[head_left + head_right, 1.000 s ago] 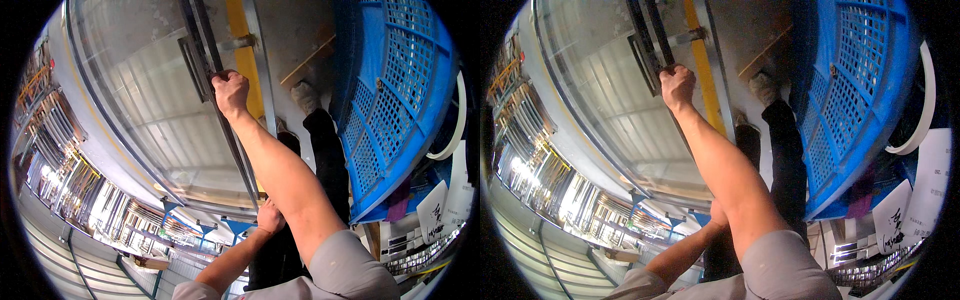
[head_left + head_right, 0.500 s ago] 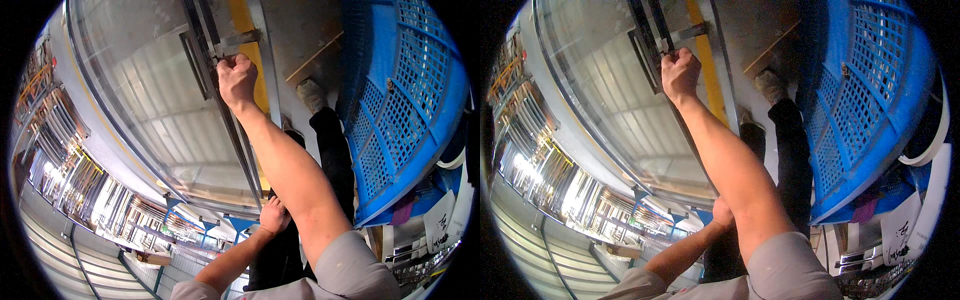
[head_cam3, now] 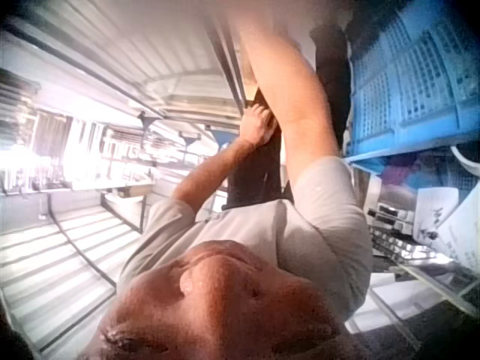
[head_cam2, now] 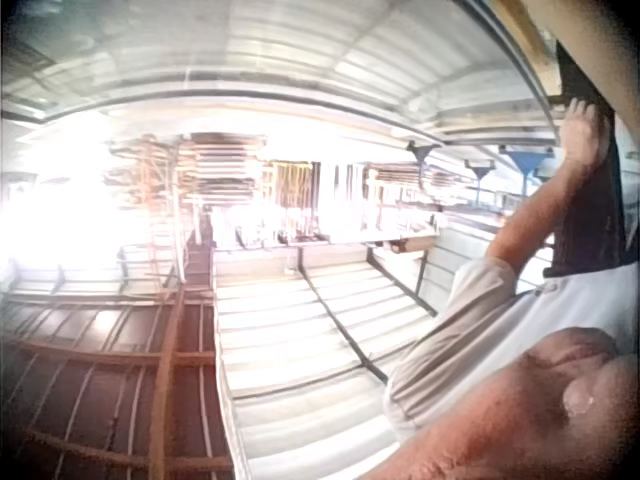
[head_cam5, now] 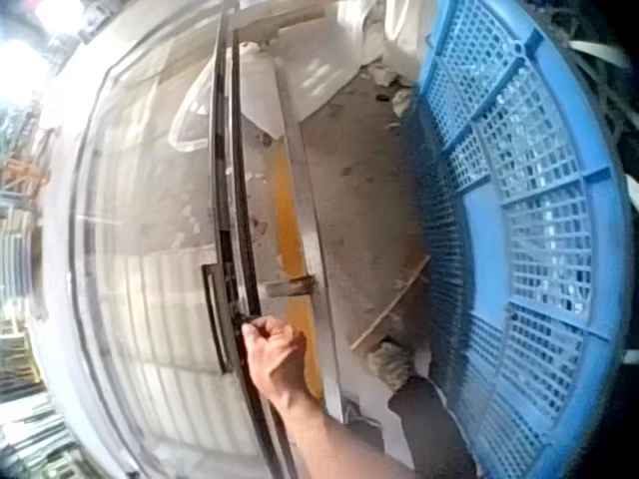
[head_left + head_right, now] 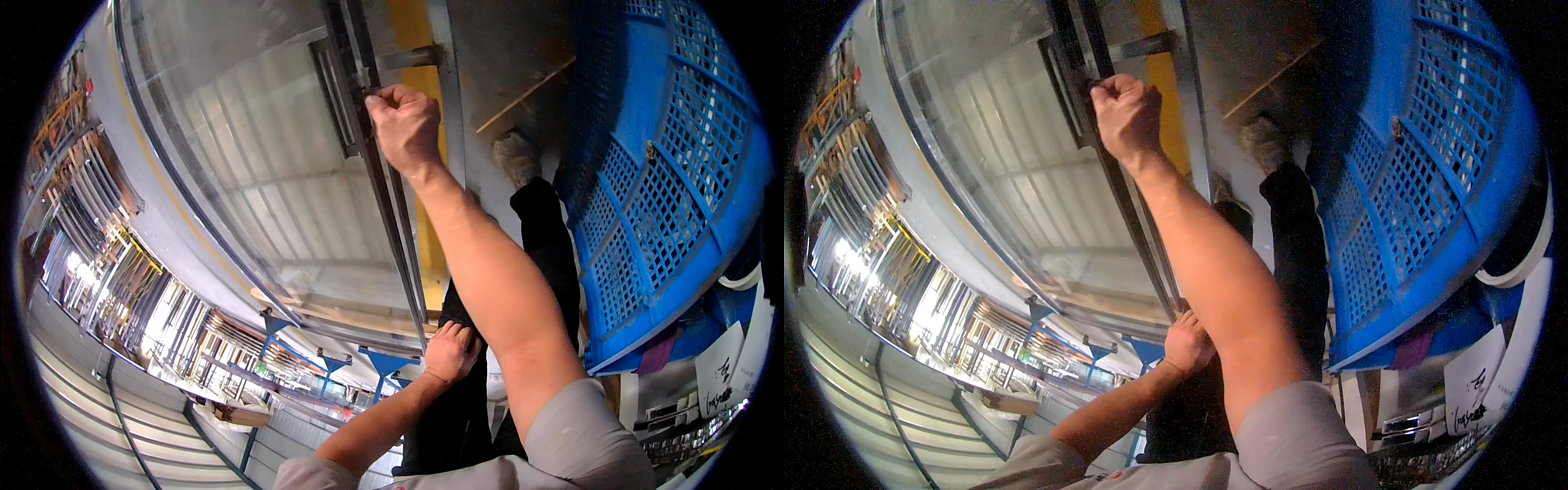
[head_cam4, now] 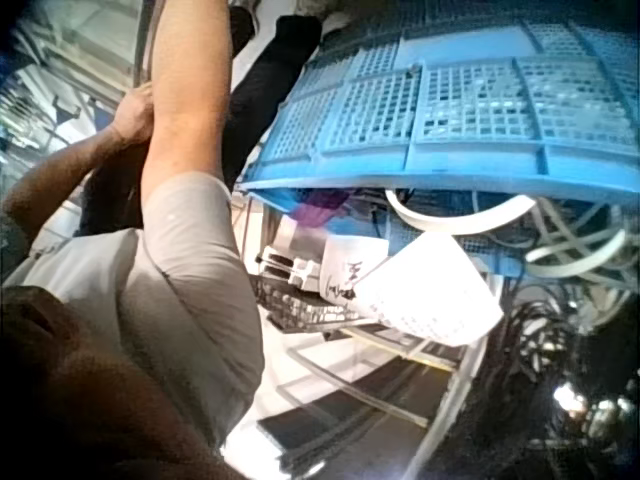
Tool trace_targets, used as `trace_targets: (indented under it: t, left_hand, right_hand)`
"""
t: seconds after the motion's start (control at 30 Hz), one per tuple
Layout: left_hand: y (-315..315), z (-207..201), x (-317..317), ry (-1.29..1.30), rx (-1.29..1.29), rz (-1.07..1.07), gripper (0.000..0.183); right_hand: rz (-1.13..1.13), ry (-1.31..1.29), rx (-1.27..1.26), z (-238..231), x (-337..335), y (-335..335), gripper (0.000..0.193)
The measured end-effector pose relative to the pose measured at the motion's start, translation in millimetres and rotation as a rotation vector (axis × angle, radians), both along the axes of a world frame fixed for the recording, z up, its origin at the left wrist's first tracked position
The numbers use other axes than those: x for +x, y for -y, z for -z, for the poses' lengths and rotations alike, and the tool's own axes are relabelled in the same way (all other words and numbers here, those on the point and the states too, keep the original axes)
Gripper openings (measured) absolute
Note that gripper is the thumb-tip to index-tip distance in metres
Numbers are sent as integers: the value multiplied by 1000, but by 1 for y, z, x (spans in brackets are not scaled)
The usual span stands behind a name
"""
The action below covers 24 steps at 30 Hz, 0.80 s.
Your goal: The person picks up several metal rails, aligns them together into a bundle, and wraps clear plastic film around one end to secure them.
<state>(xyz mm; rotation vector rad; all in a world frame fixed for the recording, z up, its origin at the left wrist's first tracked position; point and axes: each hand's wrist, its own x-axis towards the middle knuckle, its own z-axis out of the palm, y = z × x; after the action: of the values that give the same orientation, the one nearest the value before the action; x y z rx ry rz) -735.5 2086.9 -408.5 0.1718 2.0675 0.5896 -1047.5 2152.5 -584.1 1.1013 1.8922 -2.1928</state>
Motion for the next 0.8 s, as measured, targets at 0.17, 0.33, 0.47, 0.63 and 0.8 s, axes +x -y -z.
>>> trace_targets:
  t: [0.17,0.33,0.47,0.63,0.8]
  left_hand:
    - [1,0,0,8,-30,-5,17]
    - [1,0,-1,-35,-2,-33,15]
    - [-2,-3,-2,-8,-20,-19,16]
    - [-3,-3,0,4,-18,-16,18]
    - [1,-1,5,4,-6,-21,17]
  right_hand:
    - [-61,21,-92,-7,-4,-15,22]
    - [-93,28,-78,-10,-5,-15,22]
    - [-83,47,-46,-12,-3,-9,21]
    - [-9,74,-38,-14,-2,4,20]
    - [-12,30,42,-21,0,12,21]
